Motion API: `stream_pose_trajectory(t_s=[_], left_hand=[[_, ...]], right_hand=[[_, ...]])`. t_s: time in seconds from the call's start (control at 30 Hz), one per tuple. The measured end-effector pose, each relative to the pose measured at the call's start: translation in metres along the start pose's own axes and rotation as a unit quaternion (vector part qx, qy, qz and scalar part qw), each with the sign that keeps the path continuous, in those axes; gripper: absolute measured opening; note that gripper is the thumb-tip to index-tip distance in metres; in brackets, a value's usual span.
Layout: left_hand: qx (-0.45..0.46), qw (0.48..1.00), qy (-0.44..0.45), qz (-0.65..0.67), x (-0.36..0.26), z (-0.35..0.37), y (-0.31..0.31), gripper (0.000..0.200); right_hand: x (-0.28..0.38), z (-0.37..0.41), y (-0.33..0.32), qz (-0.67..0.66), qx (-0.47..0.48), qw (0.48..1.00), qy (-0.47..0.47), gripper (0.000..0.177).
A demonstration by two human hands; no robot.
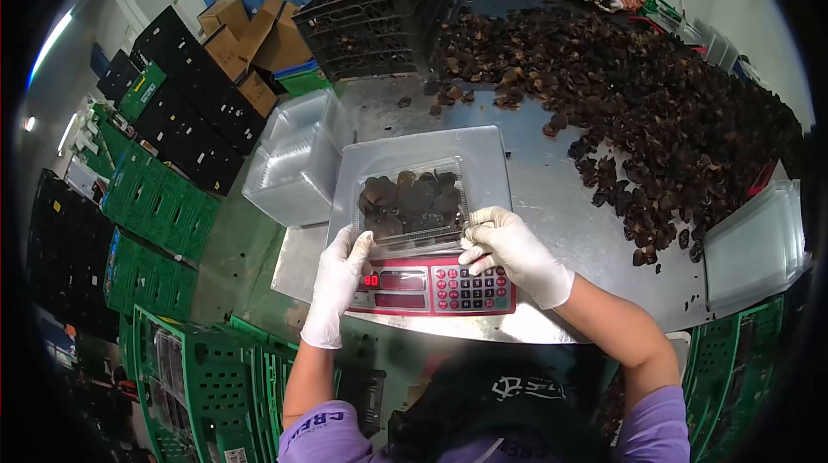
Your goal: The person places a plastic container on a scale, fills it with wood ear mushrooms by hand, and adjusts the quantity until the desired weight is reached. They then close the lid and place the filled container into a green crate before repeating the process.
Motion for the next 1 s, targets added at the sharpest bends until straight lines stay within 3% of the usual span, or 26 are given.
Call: stream_pose_trajectory(t_s=[0.03, 0.07, 0.17, 0.27, 0.37, 0.47, 0.6, 0.67, 0.73, 0.77, 0.83, 0.87, 0.9, 0.93, 1.0], left_hand=[[0.037, 0.993, -0.036, 0.111, 0.004, 0.002, 0.009, 0.054], [0.035, 0.993, -0.035, 0.111, 0.009, 0.002, 0.009, 0.054], [0.095, 0.945, 0.071, 0.306, 0.008, 0.002, 0.022, 0.054], [0.101, 0.919, 0.108, 0.365, -0.003, 0.011, 0.032, 0.054], [0.061, 0.930, 0.120, 0.343, -0.011, 0.019, 0.034, 0.054], [0.025, 0.932, 0.141, 0.334, -0.010, 0.023, 0.033, 0.059], [-0.075, 0.907, 0.159, 0.382, -0.022, 0.062, 0.010, 0.053], [-0.185, 0.906, 0.180, 0.334, -0.019, 0.101, -0.024, 0.051], [-0.263, 0.875, 0.158, 0.374, 0.000, 0.154, -0.068, 0.047], [-0.346, 0.852, 0.173, 0.353, -0.002, 0.191, -0.096, 0.049], [-0.498, 0.803, 0.198, 0.262, 0.019, 0.278, -0.152, 0.049], [-0.577, 0.760, 0.165, 0.250, 0.030, 0.323, -0.174, 0.049], [-0.582, 0.740, 0.195, 0.276, 0.052, 0.366, -0.199, 0.048], [-0.667, 0.667, 0.189, 0.273, 0.081, 0.417, -0.213, 0.035], [-0.698, 0.651, 0.168, 0.246, 0.141, 0.509, -0.238, 0.025]], right_hand=[[0.001, 0.000, 0.000, -0.016, -0.008, 1.000, -0.004, 0.015], [-0.001, 0.000, -0.001, -0.015, -0.006, 1.000, -0.004, 0.015], [-0.006, 0.005, -0.008, -0.022, 0.007, 0.999, -0.027, 0.024], [-0.008, 0.021, -0.013, -0.012, 0.004, 0.997, -0.075, 0.024], [0.002, 0.041, -0.011, 0.019, 0.004, 0.987, -0.162, 0.028], [0.016, 0.061, -0.001, 0.003, -0.042, 0.981, -0.190, 0.029], [0.024, 0.062, 0.033, 0.075, -0.004, 0.975, -0.210, 0.028], [0.014, 0.050, 0.051, 0.092, 0.089, 0.966, -0.226, 0.043], [0.021, 0.054, 0.100, 0.155, 0.153, 0.945, -0.245, 0.067], [0.017, 0.052, 0.111, 0.157, 0.200, 0.940, -0.230, 0.083], [0.004, 0.047, 0.118, 0.150, 0.241, 0.943, -0.173, 0.057], [-0.008, 0.041, 0.117, 0.161, 0.268, 0.942, -0.125, 0.048], [-0.011, 0.042, 0.120, 0.164, 0.252, 0.950, -0.089, 0.033], [-0.013, 0.042, 0.123, 0.178, 0.242, 0.950, -0.086, 0.028], [-0.026, 0.038, 0.122, 0.201, 0.256, 0.943, -0.067, 0.021]])
Point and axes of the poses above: each hand's wrist, its own z-axis away from the middle knuckle, its own y-axis out of the palm, x = y × z, the point moved 9 cm from there along -z, towards the middle knuckle, and after that the axes turned 14 degrees about x, right-handed, at the moved point
